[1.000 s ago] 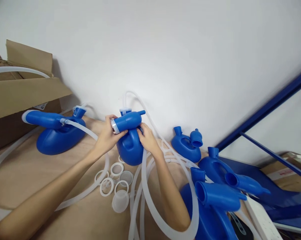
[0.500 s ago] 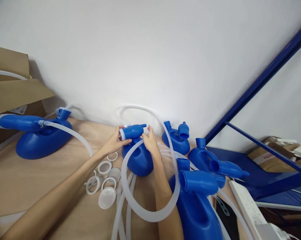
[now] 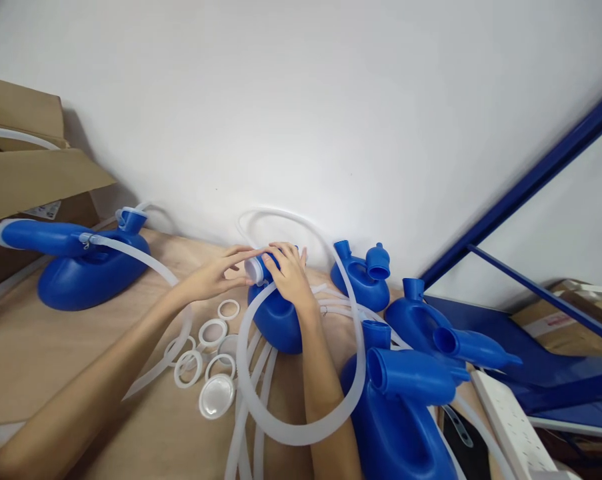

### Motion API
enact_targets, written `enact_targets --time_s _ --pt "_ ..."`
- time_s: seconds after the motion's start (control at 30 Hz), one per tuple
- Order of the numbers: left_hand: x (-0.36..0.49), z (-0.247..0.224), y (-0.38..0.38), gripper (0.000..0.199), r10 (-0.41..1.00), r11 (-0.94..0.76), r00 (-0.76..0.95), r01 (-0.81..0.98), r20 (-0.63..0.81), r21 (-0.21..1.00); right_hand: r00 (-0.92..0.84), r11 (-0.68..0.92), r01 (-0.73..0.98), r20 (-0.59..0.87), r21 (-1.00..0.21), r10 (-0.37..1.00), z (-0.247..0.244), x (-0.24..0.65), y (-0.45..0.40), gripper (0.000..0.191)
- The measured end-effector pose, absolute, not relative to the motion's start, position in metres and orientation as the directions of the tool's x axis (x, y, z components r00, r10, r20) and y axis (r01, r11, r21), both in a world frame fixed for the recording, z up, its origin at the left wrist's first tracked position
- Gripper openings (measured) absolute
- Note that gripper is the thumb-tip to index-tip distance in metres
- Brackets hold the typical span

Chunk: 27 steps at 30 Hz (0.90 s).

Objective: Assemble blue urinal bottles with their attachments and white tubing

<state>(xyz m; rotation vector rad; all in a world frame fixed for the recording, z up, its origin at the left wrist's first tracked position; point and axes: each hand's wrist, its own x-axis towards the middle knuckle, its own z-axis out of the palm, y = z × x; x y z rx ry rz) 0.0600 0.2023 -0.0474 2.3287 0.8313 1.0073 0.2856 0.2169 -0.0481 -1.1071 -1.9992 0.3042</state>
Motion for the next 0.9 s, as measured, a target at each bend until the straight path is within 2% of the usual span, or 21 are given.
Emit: enact_targets --time_s 0.1,0.23,0.4,0.67,0.83,0.9 --pt "0.058 -0.044 0.205 0.03 0.602 -0.798 0.521 0.369 0.605 0.477 -0.284 0.554 0.56 0.486 -0.616 0.827 -0.053 0.29 0.223 0.036" --pt "0.064 -0.048 0.208 0.02 0.561 -0.823 0.51 0.425 0.652 0.377 -0.345 0.616 0.512 0.513 -0.599 0.786 -0.053 0.291 0.226 0.038" --pt "0.059 -0.052 0.209 0.013 0.582 -0.806 0.512 0.468 0.632 0.363 -0.363 0.631 0.522 0.521 -0.573 0.773 -0.051 0.283 0.227 0.034" --pt "0.054 -0.056 0.21 0.013 0.577 -0.801 0.501 0.501 0.645 0.327 -0.391 0.644 0.543 0.516 -0.539 0.762 -0.048 0.277 0.226 0.03" --pt "0.05 -0.054 0.21 0.025 0.593 -0.771 0.435 0.549 0.677 0.323 -0.321 0.595 0.541 0.508 -0.594 0.799 -0.05 0.278 0.227 0.03" --pt "0.046 -0.048 0.209 0.023 0.603 -0.765 0.444 0.558 0.663 0.322 -0.3 0.583 0.541 0.508 -0.606 0.807 -0.052 0.279 0.229 0.03"
